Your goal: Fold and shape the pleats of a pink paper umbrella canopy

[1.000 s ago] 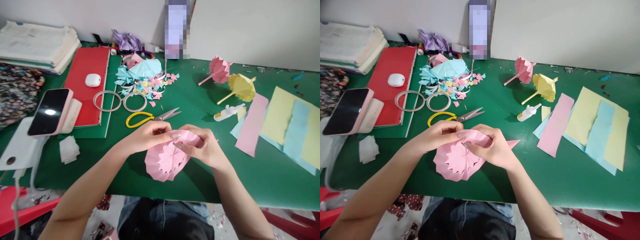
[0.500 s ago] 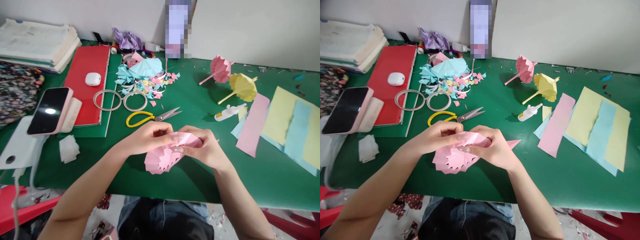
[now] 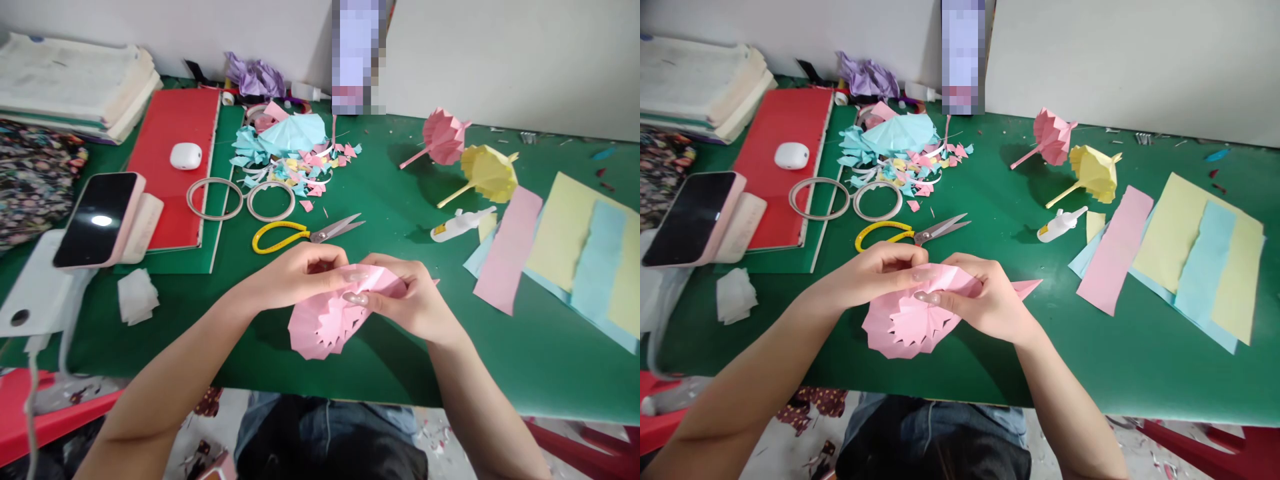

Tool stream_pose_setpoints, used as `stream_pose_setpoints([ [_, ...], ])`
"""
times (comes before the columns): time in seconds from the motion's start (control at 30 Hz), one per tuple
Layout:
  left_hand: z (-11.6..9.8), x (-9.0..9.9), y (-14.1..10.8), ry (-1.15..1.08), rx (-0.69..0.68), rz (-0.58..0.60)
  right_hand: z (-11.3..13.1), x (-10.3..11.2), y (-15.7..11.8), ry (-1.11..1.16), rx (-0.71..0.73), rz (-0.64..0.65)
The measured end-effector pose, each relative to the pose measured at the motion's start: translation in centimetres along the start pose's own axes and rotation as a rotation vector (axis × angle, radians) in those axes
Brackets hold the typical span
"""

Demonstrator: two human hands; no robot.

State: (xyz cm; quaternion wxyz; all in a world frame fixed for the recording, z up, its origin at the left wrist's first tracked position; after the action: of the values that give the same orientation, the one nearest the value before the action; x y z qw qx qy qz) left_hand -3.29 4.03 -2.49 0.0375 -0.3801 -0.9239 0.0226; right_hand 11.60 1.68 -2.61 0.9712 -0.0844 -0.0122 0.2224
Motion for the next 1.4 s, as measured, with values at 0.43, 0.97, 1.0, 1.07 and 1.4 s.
stream_pose_setpoints([
  [0.43, -0.14, -0.21, -0.33, -0.047, 0.063, 0.065, 0.74, -0.22, -0.28, -0.108, 0.056, -0.016],
  [0.97, -0.13, -0.26, -0.26, -0.095, 0.146, 0.089, 0.71, 0.24, -0.34, -0.153, -0.008, 0.012],
  [1.0, -0.11, -0.28, -0.27, -0.112, 0.152, 0.084, 0.7, 0.27, -0.32, -0.156, -0.011, 0.012],
  [1.07, -0.07, -0.39, -0.27, -0.136, 0.161, 0.082, 0.7, 0.33, -0.3, -0.158, -0.01, 0.008],
  [1.4, -0.17, -0.5, -0.13, 0.026, 0.124, 0.109, 0.68, 0.02, -0.4, -0.213, 0.025, -0.007],
])
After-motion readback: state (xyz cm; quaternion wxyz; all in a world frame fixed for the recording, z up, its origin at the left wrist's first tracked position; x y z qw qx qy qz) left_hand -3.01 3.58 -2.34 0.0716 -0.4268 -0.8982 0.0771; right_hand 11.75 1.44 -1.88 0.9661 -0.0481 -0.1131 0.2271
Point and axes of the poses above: each hand's wrist, its own y-axis towards the middle knuckle, its own x-axis out of the back of the hand, z = x × y, the point moved 4 cm from there along y, towards the middle knuckle, and after that the axes turned 12 degrees about -x, right-handed, at the moved point
